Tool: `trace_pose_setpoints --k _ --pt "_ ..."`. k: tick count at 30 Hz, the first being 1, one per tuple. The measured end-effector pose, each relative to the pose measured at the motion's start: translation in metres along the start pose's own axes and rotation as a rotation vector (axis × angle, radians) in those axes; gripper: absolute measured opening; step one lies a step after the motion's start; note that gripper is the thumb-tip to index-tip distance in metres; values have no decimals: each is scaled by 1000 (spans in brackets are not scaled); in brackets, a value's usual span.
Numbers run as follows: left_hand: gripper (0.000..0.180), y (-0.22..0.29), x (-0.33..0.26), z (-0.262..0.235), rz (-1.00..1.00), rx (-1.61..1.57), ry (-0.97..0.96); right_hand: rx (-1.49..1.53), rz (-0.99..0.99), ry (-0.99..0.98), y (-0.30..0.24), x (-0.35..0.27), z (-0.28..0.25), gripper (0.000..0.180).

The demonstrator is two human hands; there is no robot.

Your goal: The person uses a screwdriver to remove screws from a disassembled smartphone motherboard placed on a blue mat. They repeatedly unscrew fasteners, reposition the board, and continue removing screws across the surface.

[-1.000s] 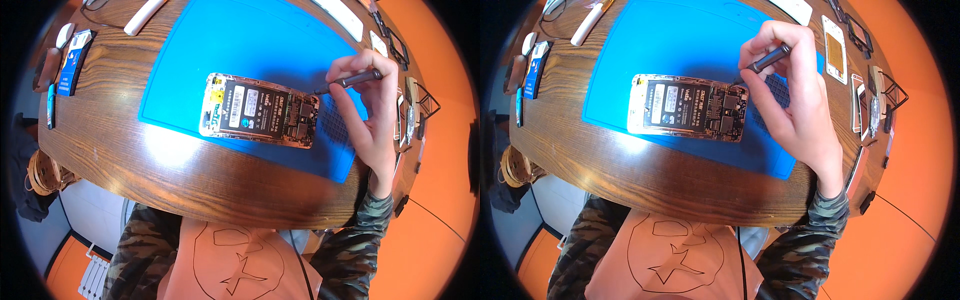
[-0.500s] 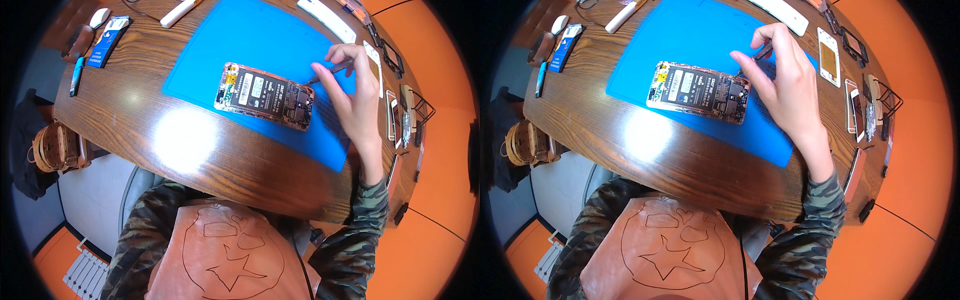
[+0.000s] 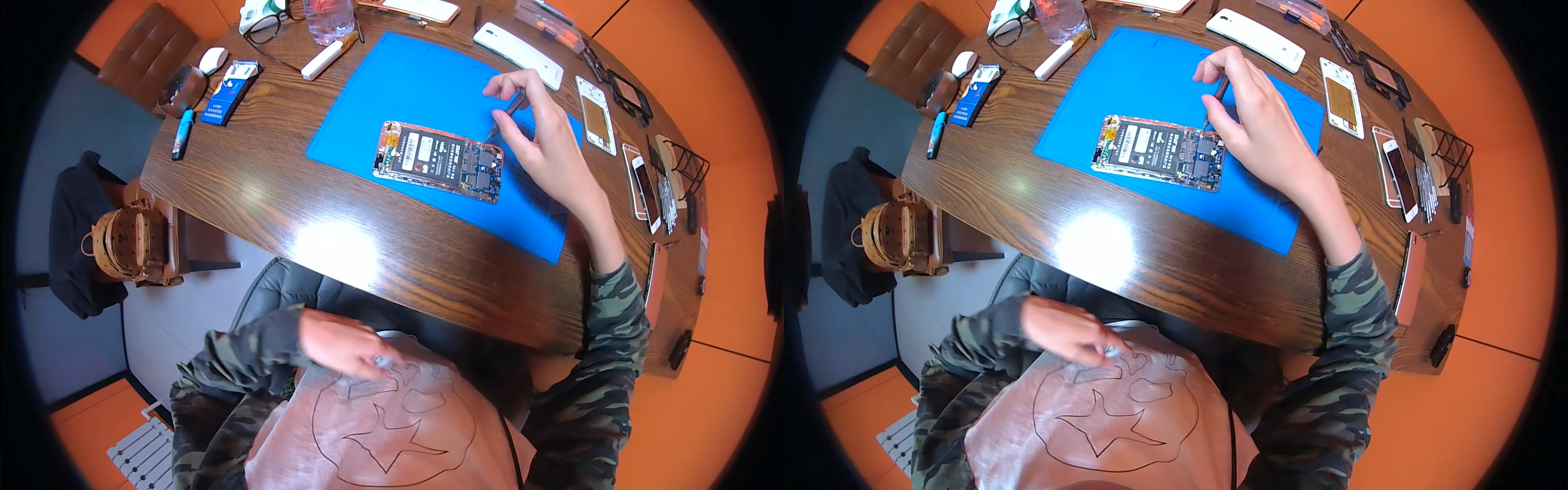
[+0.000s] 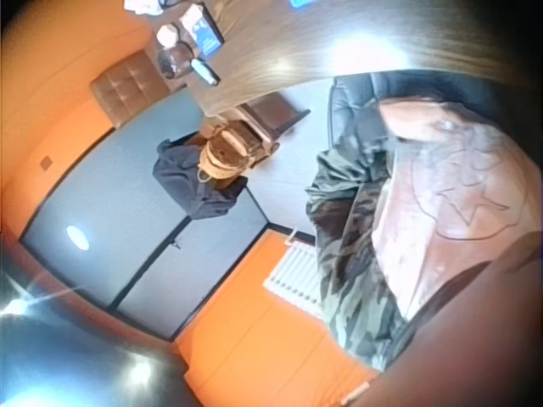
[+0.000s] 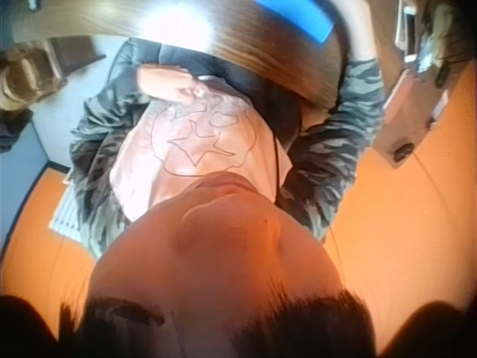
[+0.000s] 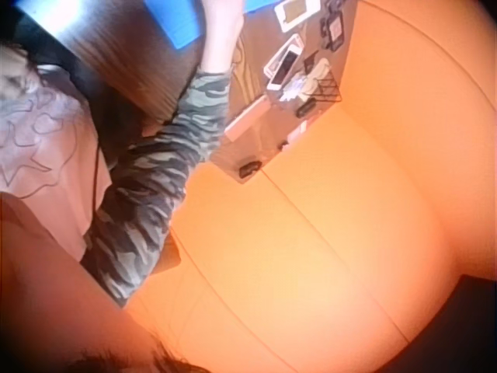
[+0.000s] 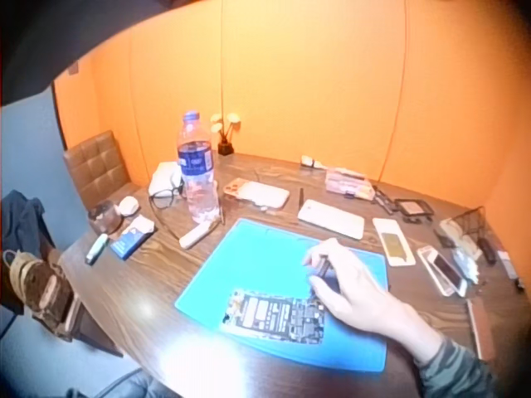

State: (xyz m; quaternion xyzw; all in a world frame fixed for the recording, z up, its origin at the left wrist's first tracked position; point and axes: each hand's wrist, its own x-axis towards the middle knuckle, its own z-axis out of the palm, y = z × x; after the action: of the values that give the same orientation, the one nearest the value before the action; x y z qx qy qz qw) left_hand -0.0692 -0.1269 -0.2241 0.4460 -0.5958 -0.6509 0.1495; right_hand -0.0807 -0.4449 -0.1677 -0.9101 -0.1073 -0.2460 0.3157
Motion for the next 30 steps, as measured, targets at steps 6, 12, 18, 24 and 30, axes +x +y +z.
trace_pose_setpoints --k 6,12,18,24,30 --pt "23 61 -28 -114 380 272 1086 -82 2 48 -4 3 2 19" --pt "101 26 15 -167 80 976 952 -90 64 -3 -4 3 -3 23" --pt "78 11 24 -163 148 938 1090 -297 45 50 0 3 2 28" --pt "67 7 26 -160 156 889 1142 -64 103 -109 -5 6 -10 25" --pt "61 4 28 -162 230 895 1187 -367 66 24 -6 6 -1 30"
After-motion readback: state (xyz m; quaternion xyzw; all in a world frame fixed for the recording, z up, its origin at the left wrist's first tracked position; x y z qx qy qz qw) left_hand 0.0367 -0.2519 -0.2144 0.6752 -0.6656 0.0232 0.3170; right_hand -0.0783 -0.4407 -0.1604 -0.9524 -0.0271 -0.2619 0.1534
